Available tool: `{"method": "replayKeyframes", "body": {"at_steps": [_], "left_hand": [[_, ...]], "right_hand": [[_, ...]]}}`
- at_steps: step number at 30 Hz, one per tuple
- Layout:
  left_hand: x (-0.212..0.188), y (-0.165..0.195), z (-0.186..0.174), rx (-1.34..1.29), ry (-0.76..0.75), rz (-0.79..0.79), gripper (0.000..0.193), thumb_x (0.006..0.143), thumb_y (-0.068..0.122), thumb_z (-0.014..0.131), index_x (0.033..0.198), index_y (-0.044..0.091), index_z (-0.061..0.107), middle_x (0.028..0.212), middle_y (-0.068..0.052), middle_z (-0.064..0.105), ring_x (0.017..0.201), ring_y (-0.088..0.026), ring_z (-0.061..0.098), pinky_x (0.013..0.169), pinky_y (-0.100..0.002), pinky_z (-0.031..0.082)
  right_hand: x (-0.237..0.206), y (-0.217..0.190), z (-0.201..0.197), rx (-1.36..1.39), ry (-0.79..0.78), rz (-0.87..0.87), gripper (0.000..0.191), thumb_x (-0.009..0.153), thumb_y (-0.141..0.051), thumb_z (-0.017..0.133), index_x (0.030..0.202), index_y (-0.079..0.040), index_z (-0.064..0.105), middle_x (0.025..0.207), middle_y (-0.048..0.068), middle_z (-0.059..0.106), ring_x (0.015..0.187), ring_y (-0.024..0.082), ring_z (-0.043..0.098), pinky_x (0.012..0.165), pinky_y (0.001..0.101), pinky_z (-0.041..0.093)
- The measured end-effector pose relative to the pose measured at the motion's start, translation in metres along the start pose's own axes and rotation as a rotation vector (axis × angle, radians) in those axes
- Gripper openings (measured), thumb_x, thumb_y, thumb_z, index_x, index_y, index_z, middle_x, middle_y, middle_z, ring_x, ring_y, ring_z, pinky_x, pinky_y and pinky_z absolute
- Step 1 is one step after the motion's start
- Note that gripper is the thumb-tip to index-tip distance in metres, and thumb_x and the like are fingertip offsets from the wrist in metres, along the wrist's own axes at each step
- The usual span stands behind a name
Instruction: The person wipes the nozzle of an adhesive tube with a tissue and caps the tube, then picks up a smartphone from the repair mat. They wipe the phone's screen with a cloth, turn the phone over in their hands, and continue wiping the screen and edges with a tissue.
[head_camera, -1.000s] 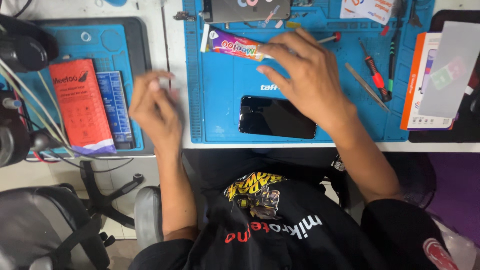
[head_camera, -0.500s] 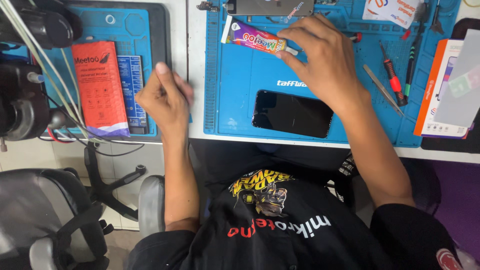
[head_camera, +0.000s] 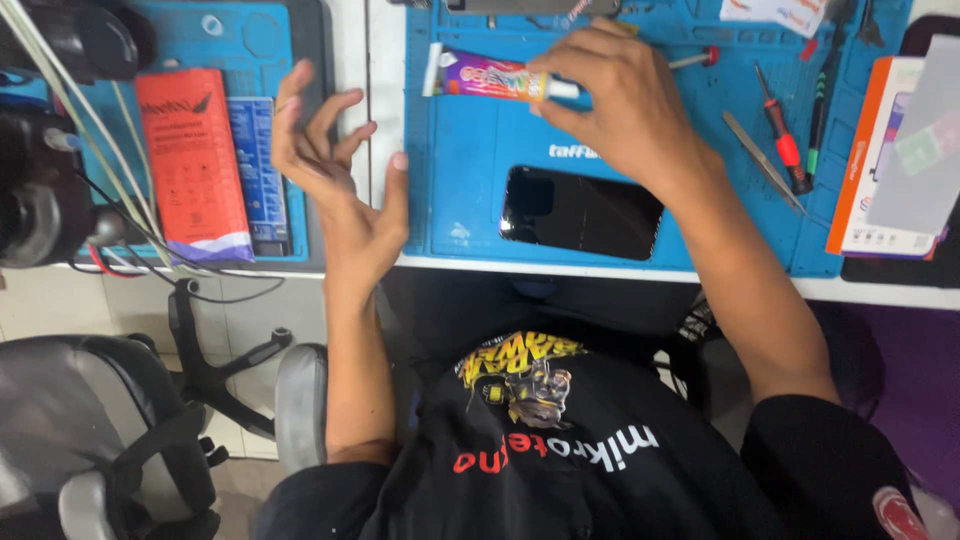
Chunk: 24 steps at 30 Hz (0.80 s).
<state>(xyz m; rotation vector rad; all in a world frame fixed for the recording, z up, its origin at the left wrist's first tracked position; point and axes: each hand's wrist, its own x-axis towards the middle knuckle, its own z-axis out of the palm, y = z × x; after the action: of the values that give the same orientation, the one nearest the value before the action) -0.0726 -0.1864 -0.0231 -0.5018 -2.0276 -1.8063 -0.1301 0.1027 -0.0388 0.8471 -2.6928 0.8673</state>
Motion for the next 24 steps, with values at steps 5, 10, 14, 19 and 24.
{"method": "replayKeyframes", "body": {"at_steps": [5,10,14,19,24], "left_hand": [[-0.006,0.018,0.019,0.221,-0.407,-0.178,0.072,0.097,0.007,0.086,0.151,0.008,0.037,0.144,-0.011,0.057,0.136,-0.02,0.057,0.116,-0.037,0.047],[-0.003,0.02,0.027,0.327,-0.795,-0.156,0.115,0.071,0.018,0.096,0.159,0.004,0.023,0.151,-0.014,0.053,0.143,-0.037,0.046,0.122,-0.045,0.039],[0.001,0.019,0.027,0.352,-0.846,-0.192,0.121,0.068,0.011,0.093,0.16,0.0,0.015,0.151,-0.019,0.051,0.141,-0.039,0.044,0.121,-0.044,0.038],[0.006,0.014,0.028,0.373,-0.866,-0.212,0.122,0.069,0.01,0.092,0.161,0.001,0.014,0.147,-0.015,0.055,0.137,-0.038,0.048,0.118,-0.044,0.042],[0.008,0.006,0.03,0.412,-0.885,-0.168,0.125,0.067,0.014,0.094,0.162,0.0,0.015,0.142,-0.011,0.062,0.129,-0.037,0.052,0.114,-0.044,0.046]], "right_hand": [[-0.001,-0.009,-0.012,-0.052,0.053,-0.056,0.03,0.088,-0.013,0.088,0.111,0.0,0.074,0.113,0.012,0.071,0.11,0.03,0.065,0.095,0.0418,0.053],[-0.053,0.003,-0.058,0.069,0.171,0.088,0.011,0.103,-0.001,0.081,0.098,0.002,0.071,0.093,0.01,0.071,0.087,0.021,0.071,0.074,0.0333,0.051],[-0.121,0.005,-0.087,0.105,0.2,0.446,0.021,0.112,-0.002,0.071,0.091,0.002,0.068,0.074,0.006,0.066,0.071,0.014,0.07,0.066,0.0263,0.05],[-0.167,-0.015,-0.09,0.159,0.185,0.497,0.026,0.097,-0.005,0.078,0.117,-0.002,0.062,0.101,0.012,0.068,0.092,0.019,0.069,0.077,0.0302,0.055],[-0.169,-0.047,-0.066,0.174,-0.027,0.385,0.138,0.061,-0.023,0.1,0.161,-0.004,0.006,0.146,0.024,0.052,0.127,0.034,0.056,0.099,0.0447,0.05]]}}
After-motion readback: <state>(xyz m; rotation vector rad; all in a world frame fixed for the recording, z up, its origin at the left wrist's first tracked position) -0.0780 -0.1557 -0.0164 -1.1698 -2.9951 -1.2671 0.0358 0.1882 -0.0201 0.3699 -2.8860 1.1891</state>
